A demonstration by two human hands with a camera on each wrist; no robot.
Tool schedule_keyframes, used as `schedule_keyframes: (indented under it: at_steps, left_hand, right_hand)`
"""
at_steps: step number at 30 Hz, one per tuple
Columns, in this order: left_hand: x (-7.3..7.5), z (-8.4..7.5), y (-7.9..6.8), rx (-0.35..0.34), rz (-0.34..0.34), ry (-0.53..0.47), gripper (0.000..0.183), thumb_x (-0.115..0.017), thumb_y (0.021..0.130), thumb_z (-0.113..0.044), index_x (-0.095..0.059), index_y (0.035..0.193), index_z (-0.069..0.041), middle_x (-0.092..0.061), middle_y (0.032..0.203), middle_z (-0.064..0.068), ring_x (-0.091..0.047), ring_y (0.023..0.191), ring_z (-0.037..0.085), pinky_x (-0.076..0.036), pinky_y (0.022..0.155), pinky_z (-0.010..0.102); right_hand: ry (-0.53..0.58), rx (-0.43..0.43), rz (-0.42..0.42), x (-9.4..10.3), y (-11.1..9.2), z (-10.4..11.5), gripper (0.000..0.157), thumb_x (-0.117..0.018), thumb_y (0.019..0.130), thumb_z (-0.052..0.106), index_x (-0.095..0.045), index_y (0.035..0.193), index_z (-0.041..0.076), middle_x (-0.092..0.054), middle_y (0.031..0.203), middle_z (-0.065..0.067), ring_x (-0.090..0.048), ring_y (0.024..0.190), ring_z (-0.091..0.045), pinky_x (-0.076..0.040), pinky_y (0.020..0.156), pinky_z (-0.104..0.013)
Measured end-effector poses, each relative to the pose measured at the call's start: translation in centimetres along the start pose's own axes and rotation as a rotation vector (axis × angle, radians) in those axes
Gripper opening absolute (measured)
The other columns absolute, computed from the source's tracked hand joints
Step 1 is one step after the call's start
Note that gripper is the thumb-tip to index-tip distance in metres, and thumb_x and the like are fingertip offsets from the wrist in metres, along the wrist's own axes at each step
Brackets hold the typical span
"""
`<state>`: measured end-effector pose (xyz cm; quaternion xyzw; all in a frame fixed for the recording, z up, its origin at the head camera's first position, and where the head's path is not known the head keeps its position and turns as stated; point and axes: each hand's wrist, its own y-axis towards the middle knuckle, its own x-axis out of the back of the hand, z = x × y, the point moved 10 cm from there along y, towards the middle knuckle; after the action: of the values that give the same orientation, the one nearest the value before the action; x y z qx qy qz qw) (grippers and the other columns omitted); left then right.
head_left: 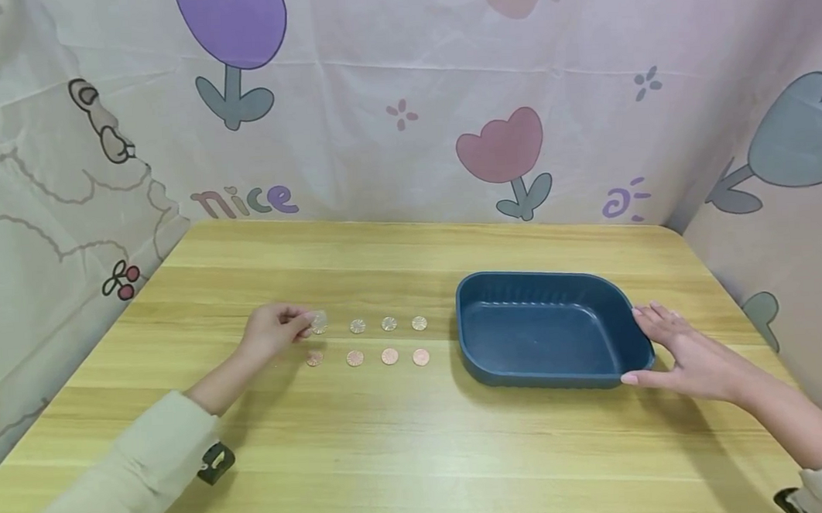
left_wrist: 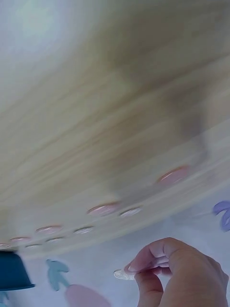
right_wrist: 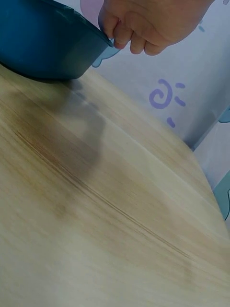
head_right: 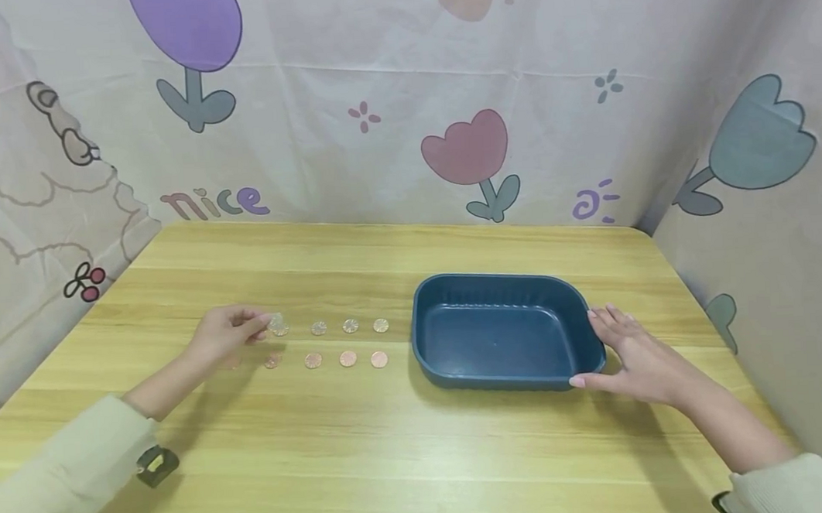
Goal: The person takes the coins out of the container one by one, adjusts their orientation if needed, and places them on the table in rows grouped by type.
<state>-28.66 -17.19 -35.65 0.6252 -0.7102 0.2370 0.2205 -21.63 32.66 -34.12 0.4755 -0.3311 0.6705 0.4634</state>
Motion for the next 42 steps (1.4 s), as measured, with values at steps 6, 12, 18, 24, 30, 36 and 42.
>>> schedule_keyframes:
  at_steps: [6,12,18,24,30,36,42]
  left_hand:
    - [1.9,1.7,-0.4,0.039,-0.043,0.026,0.028,-0.052,0.095,-0.013,-0.06,0.101,0.013,-0.067,0.085,0.019,-0.062,0.071,0.013,-0.054,0.065,0.02]
    - [2.6,3.0,-0.1,0.079,-0.057,0.045,0.025,-0.053,0.094,-0.01,-0.059,0.099,0.014,-0.067,0.079,0.014,-0.061,0.066,0.008,-0.054,0.062,0.02]
    - [2.8,4.9,1.0,0.116,-0.014,0.09,0.021,-0.052,0.092,-0.004,-0.059,0.094,0.015,-0.063,0.073,0.009,-0.057,0.061,0.006,-0.051,0.056,0.016]
    - [3.1,6.1,1.7,0.177,-0.013,0.128,0.018,-0.055,0.09,-0.002,-0.06,0.089,0.016,-0.063,0.071,0.011,-0.055,0.055,0.004,-0.05,0.053,0.015]
    - [3.4,6.0,2.2,0.205,-0.028,0.224,0.016,-0.057,0.087,0.001,-0.063,0.086,0.015,-0.066,0.069,0.016,-0.054,0.049,0.003,-0.048,0.05,0.015]
    - [3.4,5.7,2.3,0.205,-0.035,0.292,0.018,-0.055,0.086,0.003,-0.06,0.092,0.019,-0.065,0.065,0.016,-0.055,0.047,0.005,-0.049,0.049,0.017]
    - [3.7,4.3,1.9,0.139,-0.09,0.287,0.017,-0.052,0.089,0.003,-0.06,0.088,0.018,-0.065,0.074,0.025,-0.057,0.05,0.01,-0.048,0.047,0.019]
  right_hand:
    - [0.0,-0.004,0.005,0.0,0.2,0.0,0.098,-0.073,0.075,0.043,-0.024,0.141,-0.011,-0.024,0.143,-0.036,-0.006,0.14,-0.046,0.003,0.114,-0.052]
    - [-0.004,-0.008,0.006,-0.1,0.3,-0.1,0.098,-0.073,0.075,0.044,-0.024,0.141,-0.011,-0.024,0.144,-0.036,-0.006,0.14,-0.046,0.0,0.113,-0.056]
    - [0.001,-0.007,0.008,-0.2,0.4,-0.1,0.098,-0.073,0.075,0.043,-0.024,0.141,-0.011,-0.024,0.144,-0.036,-0.006,0.14,-0.046,-0.001,0.112,-0.058]
    - [-0.005,-0.005,0.01,-0.2,0.4,-0.1,0.099,-0.073,0.075,0.044,-0.024,0.141,-0.01,-0.024,0.144,-0.036,-0.006,0.14,-0.046,-0.003,0.111,-0.06]
    - [0.002,-0.01,0.017,-0.2,0.4,-0.2,0.099,-0.073,0.074,0.044,-0.024,0.141,-0.011,-0.023,0.144,-0.036,-0.006,0.139,-0.047,-0.009,0.107,-0.065]
    - [-0.016,-0.022,0.021,-0.1,0.5,-0.4,0.1,-0.074,0.073,0.045,-0.024,0.141,-0.011,-0.024,0.144,-0.036,-0.007,0.139,-0.048,-0.014,0.102,-0.069]
    - [-0.042,-0.022,0.006,0.4,0.3,-0.4,0.101,-0.074,0.072,0.045,-0.024,0.141,-0.01,-0.024,0.143,-0.036,-0.007,0.138,-0.049,-0.018,0.098,-0.071]
